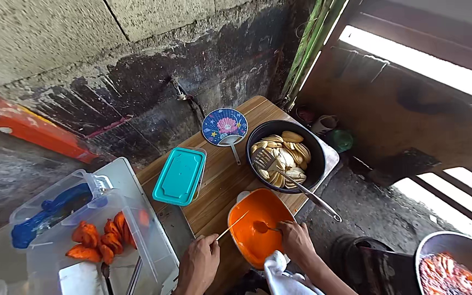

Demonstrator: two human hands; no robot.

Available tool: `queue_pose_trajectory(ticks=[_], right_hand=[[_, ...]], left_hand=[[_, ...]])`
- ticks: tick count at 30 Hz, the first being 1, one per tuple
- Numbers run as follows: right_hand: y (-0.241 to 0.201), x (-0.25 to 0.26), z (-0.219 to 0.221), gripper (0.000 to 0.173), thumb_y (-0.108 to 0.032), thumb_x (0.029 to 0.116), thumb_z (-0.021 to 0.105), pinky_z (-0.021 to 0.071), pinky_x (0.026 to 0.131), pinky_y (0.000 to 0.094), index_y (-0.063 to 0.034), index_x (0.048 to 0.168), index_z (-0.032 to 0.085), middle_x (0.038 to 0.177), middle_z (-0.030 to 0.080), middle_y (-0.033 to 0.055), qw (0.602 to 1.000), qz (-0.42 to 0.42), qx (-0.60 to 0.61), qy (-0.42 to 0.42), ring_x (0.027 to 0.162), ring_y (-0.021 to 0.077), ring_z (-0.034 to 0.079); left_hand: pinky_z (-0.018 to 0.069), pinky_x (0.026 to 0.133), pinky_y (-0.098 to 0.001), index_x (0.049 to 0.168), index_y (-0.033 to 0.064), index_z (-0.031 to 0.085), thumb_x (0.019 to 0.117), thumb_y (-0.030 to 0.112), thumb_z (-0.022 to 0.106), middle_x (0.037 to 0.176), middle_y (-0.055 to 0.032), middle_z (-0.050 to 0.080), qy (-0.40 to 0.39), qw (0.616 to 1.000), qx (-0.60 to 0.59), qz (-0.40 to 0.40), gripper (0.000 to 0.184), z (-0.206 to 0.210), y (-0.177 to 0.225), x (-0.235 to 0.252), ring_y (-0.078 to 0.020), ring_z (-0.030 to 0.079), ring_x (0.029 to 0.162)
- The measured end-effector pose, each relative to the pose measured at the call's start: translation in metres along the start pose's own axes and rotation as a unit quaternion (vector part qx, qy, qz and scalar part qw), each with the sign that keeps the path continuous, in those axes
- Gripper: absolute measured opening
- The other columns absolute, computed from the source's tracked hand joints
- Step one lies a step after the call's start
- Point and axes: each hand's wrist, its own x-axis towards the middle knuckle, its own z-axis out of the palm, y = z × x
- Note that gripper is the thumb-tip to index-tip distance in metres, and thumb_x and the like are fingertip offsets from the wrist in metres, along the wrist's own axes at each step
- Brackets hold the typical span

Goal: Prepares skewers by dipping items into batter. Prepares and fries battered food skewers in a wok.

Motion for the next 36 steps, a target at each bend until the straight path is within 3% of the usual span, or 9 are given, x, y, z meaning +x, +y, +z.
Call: queue_pose_trajectory(ticks=[3,8,11,14,18,22,31,34,36], right_hand=[[-0.002,-0.003,0.013,0.028,-0.014,0.1014,0.051,0.0419,0.109,0.0565,-0.0121,0.12,0.071,0.119,0.073,0.013,0.997,-0.069,0.012,-0.036,0.119,0.0315,0.065],[0.016,0.009,0.028,0.029,-0.023,0.1036,0.05,0.0444,0.108,0.0537,-0.0169,0.116,0.075,0.113,0.075,0.008,0.995,-0.048,0.08,0.046,0.114,0.0263,0.068],[0.015,0.008,0.014,0.029,-0.02,0.0989,0.053,0.0403,0.109,0.0564,-0.0186,0.119,0.074,0.122,0.073,0.0071,0.999,0.007,0.047,0.026,0.122,0.0272,0.064],[0.012,0.009,0.009,0.028,-0.018,0.1,0.052,0.0422,0.109,0.0552,-0.0173,0.118,0.074,0.118,0.074,0.0082,0.998,-0.031,0.051,0.027,0.119,0.0269,0.066],[0.011,0.017,0.002,0.03,-0.018,0.1008,0.049,0.0395,0.109,0.0553,-0.0182,0.119,0.073,0.12,0.073,0.0075,0.999,-0.012,0.041,0.03,0.122,0.0266,0.064],[0.003,0.023,0.001,0.028,-0.011,0.0988,0.051,0.0385,0.111,0.0574,-0.0123,0.117,0.072,0.119,0.071,0.0129,0.995,-0.095,-0.012,-0.001,0.122,0.0311,0.062],[-0.022,0.037,-0.029,0.029,-0.01,0.0997,0.049,0.0376,0.112,0.057,-0.0112,0.12,0.07,0.121,0.071,0.0135,0.997,-0.07,-0.015,0.022,0.124,0.0311,0.062],[-0.022,0.042,-0.031,0.025,-0.008,0.0964,0.054,0.0375,0.112,0.06,-0.0094,0.116,0.071,0.12,0.071,0.0143,0.997,-0.077,-0.023,-0.003,0.122,0.0331,0.062],[-0.023,0.046,-0.042,0.028,-0.011,0.1005,0.051,0.0377,0.112,0.058,-0.0106,0.121,0.07,0.124,0.07,0.0141,0.997,-0.071,-0.017,0.019,0.126,0.032,0.061]], left_hand=[[0.053,0.1,-0.0457,0.13,0.022,0.073,0.1041,0.03,0.05,0.121,-0.007,0.073,0.007,1.0,0.0,-0.004,0.036,0.002,-0.007,0.0,-0.0241,0.068,0.115],[0.0533,0.099,-0.046,0.13,0.0198,0.073,0.1039,0.029,0.052,0.119,-0.009,0.073,0.017,1.0,-0.02,-0.013,0.035,0.006,-0.012,-0.009,-0.0253,0.069,0.113],[0.0529,0.1,-0.0464,0.13,0.0188,0.073,0.1041,0.028,0.051,0.12,-0.0093,0.074,0.007,1.0,-0.02,-0.019,0.035,0.007,-0.015,-0.015,-0.0255,0.069,0.114],[0.0524,0.101,-0.0462,0.129,0.0149,0.073,0.1042,0.026,0.052,0.12,-0.0119,0.074,0.009,0.999,-0.032,-0.018,0.035,0.011,-0.016,-0.019,-0.0275,0.069,0.113],[0.0517,0.102,-0.0457,0.128,0.0149,0.074,0.1038,0.026,0.052,0.117,-0.012,0.075,0.008,0.999,-0.031,-0.021,0.035,0.013,-0.01,-0.019,-0.0269,0.07,0.113],[0.0517,0.102,-0.0455,0.127,0.0154,0.075,0.104,0.025,0.051,0.117,-0.0102,0.076,0.011,0.999,-0.033,-0.037,0.035,0.011,-0.004,-0.02,-0.0256,0.07,0.113],[0.0526,0.1,-0.0477,0.124,0.0098,0.076,0.1027,0.022,0.054,0.112,-0.0133,0.076,0.052,0.997,-0.053,-0.019,0.033,0.002,0.002,-0.017,-0.0284,0.072,0.109],[0.0528,0.099,-0.0499,0.121,0.007,0.076,0.1026,0.021,0.054,0.109,-0.016,0.076,0.049,0.997,-0.054,-0.026,0.032,0.005,-0.004,-0.018,-0.0307,0.072,0.106],[0.0532,0.097,-0.0517,0.117,0.006,0.078,0.1018,0.022,0.054,0.106,-0.017,0.077,0.048,0.997,-0.052,-0.03,0.033,0.005,-0.003,-0.017,-0.0321,0.072,0.104]])
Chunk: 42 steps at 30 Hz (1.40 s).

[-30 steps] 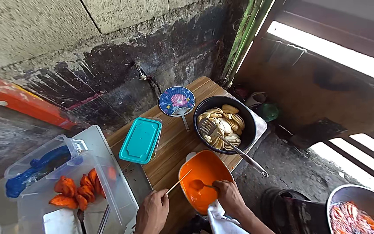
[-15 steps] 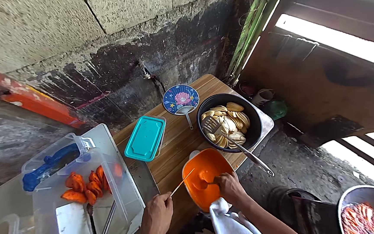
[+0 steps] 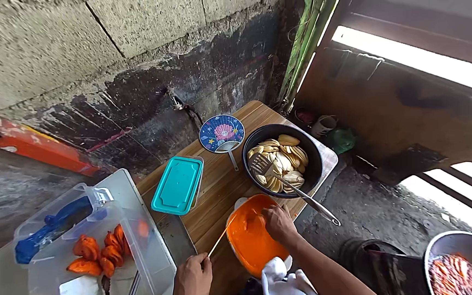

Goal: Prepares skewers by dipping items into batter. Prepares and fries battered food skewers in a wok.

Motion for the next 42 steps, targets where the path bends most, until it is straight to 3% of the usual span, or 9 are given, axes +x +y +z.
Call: queue_pose_trajectory(ticks=[4,11,14,19,24,28,32,40,42], right_hand=[[-0.017,-0.002,0.003,0.028,-0.003,0.096,0.055,0.0362,0.114,0.0627,-0.0068,0.119,0.071,0.123,0.07,0.0175,0.998,-0.044,-0.022,-0.037,0.126,0.0366,0.061],[0.029,-0.032,-0.005,0.036,0.0,0.1027,0.043,0.0412,0.111,0.0558,-0.0036,0.128,0.068,0.124,0.068,0.0225,0.988,0.04,-0.073,0.133,0.124,0.0389,0.061],[0.04,-0.055,0.018,0.034,-0.001,0.1008,0.048,0.0412,0.108,0.0596,-0.0058,0.127,0.069,0.122,0.068,0.0232,0.994,0.073,-0.045,0.073,0.121,0.0406,0.062],[0.019,-0.055,0.052,0.032,-0.009,0.0995,0.051,0.0398,0.111,0.058,-0.0158,0.121,0.073,0.122,0.072,0.0112,0.996,0.021,0.076,0.035,0.124,0.0312,0.062],[0.038,-0.043,0.034,0.036,-0.01,0.102,0.047,0.0408,0.109,0.0552,-0.0178,0.127,0.072,0.124,0.071,0.0114,0.982,0.144,0.057,0.111,0.123,0.0309,0.062],[0.024,-0.045,0.046,0.033,-0.011,0.1012,0.049,0.0383,0.112,0.0586,-0.0161,0.122,0.073,0.124,0.072,0.0106,0.992,0.045,0.106,0.043,0.126,0.0301,0.062],[0.022,-0.045,0.062,0.037,-0.012,0.0995,0.05,0.0407,0.109,0.0572,-0.0212,0.127,0.073,0.129,0.071,0.0085,0.976,0.146,0.13,0.091,0.127,0.0288,0.062],[0.021,-0.028,0.055,0.04,-0.009,0.1018,0.046,0.041,0.109,0.0555,-0.0202,0.131,0.071,0.13,0.07,0.0103,0.973,0.142,0.11,0.148,0.126,0.0308,0.062],[0.015,-0.025,0.057,0.039,-0.006,0.0992,0.049,0.0412,0.11,0.0569,-0.0177,0.127,0.073,0.126,0.072,0.0115,0.985,0.067,0.093,0.126,0.126,0.0317,0.062]], left_hand=[[0.0533,0.095,-0.0529,0.113,0.0046,0.078,0.1013,0.022,0.053,0.103,-0.0175,0.077,-0.023,0.999,0.016,-0.016,0.032,0.005,-0.003,-0.006,-0.0332,0.072,0.103],[0.0529,0.096,-0.0544,0.124,0.0147,0.076,0.1002,0.023,0.054,0.114,-0.0132,0.076,-0.026,0.999,0.023,-0.03,0.033,0.002,0.001,-0.006,-0.0322,0.07,0.11],[0.0525,0.097,-0.0535,0.125,0.0163,0.076,0.1007,0.023,0.053,0.115,-0.0119,0.076,-0.032,0.999,0.02,-0.029,0.034,0.003,0.0,-0.002,-0.0312,0.07,0.111],[0.0514,0.1,-0.0523,0.124,0.0082,0.075,0.0999,0.021,0.054,0.114,-0.0166,0.074,-0.025,1.0,0.006,-0.007,0.034,0.006,0.001,0.009,-0.0322,0.07,0.11],[0.0509,0.1,-0.0505,0.117,0.0052,0.077,0.1005,0.02,0.055,0.111,-0.0175,0.075,-0.018,0.999,0.025,0.022,0.031,-0.003,0.001,0.015,-0.0317,0.07,0.109],[0.0518,0.099,-0.0538,0.122,0.0112,0.077,0.1023,0.026,0.052,0.113,-0.0134,0.076,-0.041,0.997,0.054,0.023,0.035,-0.013,0.002,0.02,-0.0316,0.07,0.111],[0.0516,0.099,-0.0542,0.124,0.0134,0.076,0.1026,0.027,0.051,0.115,-0.0124,0.076,-0.059,0.997,0.055,0.001,0.035,-0.022,-0.003,0.015,-0.0309,0.07,0.112],[0.0516,0.1,-0.0547,0.125,0.011,0.075,0.1034,0.028,0.05,0.112,-0.0144,0.076,-0.054,0.998,0.04,-0.001,0.037,-0.013,-0.019,0.009,-0.0316,0.071,0.111],[0.0514,0.1,-0.0544,0.126,0.0115,0.075,0.1035,0.029,0.05,0.113,-0.0143,0.076,-0.055,0.998,0.039,-0.005,0.037,-0.012,-0.017,0.011,-0.0318,0.071,0.111]])
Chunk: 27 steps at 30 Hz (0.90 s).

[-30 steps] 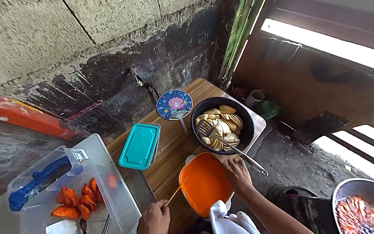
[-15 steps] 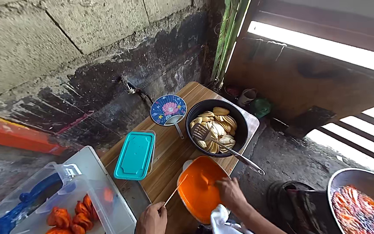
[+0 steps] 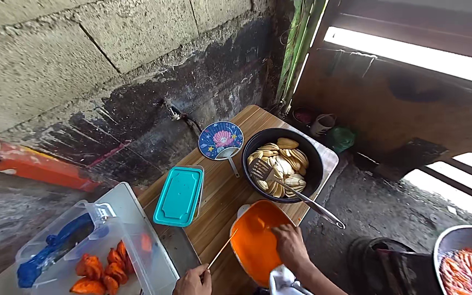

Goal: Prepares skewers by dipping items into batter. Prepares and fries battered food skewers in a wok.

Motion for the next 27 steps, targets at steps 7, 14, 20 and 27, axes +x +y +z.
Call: queue_pose_trajectory(ticks=[7,14,20,27], right_hand=[[-0.001,0.012,-0.018,0.041,-0.007,0.1015,0.046,0.0393,0.112,0.0562,-0.0182,0.133,0.07,0.131,0.069,0.0117,0.998,0.056,-0.031,0.003,0.128,0.0319,0.06],[-0.024,-0.007,0.002,0.032,-0.018,0.1051,0.046,0.0414,0.109,0.0526,-0.0172,0.122,0.073,0.12,0.073,0.0085,0.992,-0.047,0.008,-0.121,0.122,0.0263,0.064],[-0.015,-0.015,-0.013,0.032,-0.013,0.098,0.051,0.0412,0.109,0.0546,-0.0164,0.12,0.073,0.122,0.073,0.0095,0.993,0.021,-0.054,-0.105,0.123,0.0284,0.063],[-0.023,-0.001,-0.025,0.028,-0.015,0.0988,0.052,0.0406,0.109,0.0565,-0.0132,0.118,0.072,0.122,0.072,0.0118,0.987,0.018,-0.067,-0.147,0.123,0.0297,0.063]], left_hand=[[0.0511,0.101,-0.0518,0.126,0.014,0.075,0.1042,0.03,0.05,0.115,-0.0123,0.076,-0.003,1.0,-0.005,-0.021,0.037,-0.009,0.016,-0.006,-0.0296,0.07,0.113],[0.0519,0.098,-0.0533,0.123,0.0145,0.076,0.1036,0.03,0.05,0.113,-0.0126,0.076,0.0,1.0,0.006,-0.009,0.036,-0.006,0.018,-0.004,-0.0302,0.07,0.111],[0.052,0.099,-0.0508,0.125,0.0166,0.076,0.1038,0.03,0.05,0.115,-0.0101,0.076,-0.001,1.0,0.003,-0.017,0.036,-0.006,0.018,-0.002,-0.0278,0.07,0.112],[0.0523,0.098,-0.0508,0.122,0.0161,0.077,0.1038,0.031,0.05,0.113,-0.0104,0.076,-0.004,1.0,0.011,-0.012,0.035,-0.008,0.022,-0.003,-0.028,0.07,0.111]])
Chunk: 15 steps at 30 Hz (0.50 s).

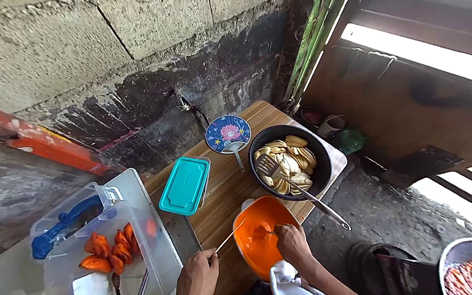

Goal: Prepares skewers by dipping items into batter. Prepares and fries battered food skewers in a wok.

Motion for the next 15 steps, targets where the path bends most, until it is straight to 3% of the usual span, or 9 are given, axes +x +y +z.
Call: queue_pose_trajectory(ticks=[2,5,8,10,12,15], right_hand=[[0.0,0.001,-0.002,0.028,-0.017,0.1012,0.05,0.0412,0.108,0.0556,-0.0144,0.118,0.072,0.12,0.072,0.011,1.0,-0.018,0.009,0.007,0.122,0.0289,0.064],[0.003,0.004,-0.003,0.026,-0.016,0.097,0.055,0.0409,0.108,0.0595,-0.0132,0.116,0.072,0.121,0.072,0.0119,1.0,-0.003,-0.003,-0.025,0.123,0.0308,0.063],[0.002,0.004,-0.007,0.028,-0.017,0.0988,0.052,0.0418,0.108,0.0559,-0.0154,0.118,0.072,0.12,0.073,0.0099,0.999,0.014,0.023,0.028,0.122,0.0281,0.064],[-0.003,0.0,0.002,0.028,-0.017,0.1006,0.051,0.0412,0.108,0.0568,-0.0148,0.119,0.072,0.12,0.072,0.0114,0.999,-0.026,0.029,0.004,0.122,0.0299,0.064],[0.003,0.003,0.004,0.026,-0.016,0.0968,0.056,0.04,0.109,0.0607,-0.0138,0.117,0.073,0.121,0.072,0.0125,0.999,-0.013,0.009,-0.028,0.123,0.032,0.063],[0.025,-0.005,-0.006,0.028,-0.012,0.0981,0.054,0.0403,0.108,0.0604,-0.0142,0.119,0.074,0.121,0.073,0.0126,0.998,0.024,-0.001,0.062,0.121,0.0329,0.064]], left_hand=[[0.0524,0.098,-0.0505,0.123,0.0171,0.076,0.1039,0.031,0.05,0.113,-0.0095,0.076,0.007,1.0,-0.006,-0.006,0.035,0.0,-0.003,-0.001,-0.0272,0.07,0.111],[0.0527,0.097,-0.0516,0.122,0.0155,0.077,0.1038,0.03,0.05,0.113,-0.0112,0.076,0.003,1.0,-0.011,0.001,0.035,0.003,-0.007,-0.001,-0.0287,0.07,0.11],[0.0526,0.098,-0.0524,0.123,0.0145,0.077,0.1034,0.03,0.05,0.112,-0.0121,0.076,0.007,1.0,-0.015,0.012,0.036,0.005,-0.013,0.001,-0.0291,0.071,0.11],[0.0519,0.099,-0.0516,0.124,0.0146,0.076,0.1035,0.029,0.051,0.113,-0.0119,0.076,0.003,1.0,-0.013,0.008,0.036,0.009,-0.019,-0.001,-0.0287,0.07,0.111],[0.0516,0.1,-0.0524,0.125,0.0142,0.076,0.1039,0.029,0.05,0.115,-0.0125,0.076,-0.009,1.0,-0.009,0.01,0.036,0.011,-0.018,0.002,-0.0298,0.07,0.113],[0.0513,0.101,-0.0518,0.126,0.0149,0.075,0.104,0.031,0.05,0.116,-0.0122,0.075,-0.007,1.0,-0.013,0.012,0.037,0.012,-0.017,0.0,-0.0296,0.069,0.114]])
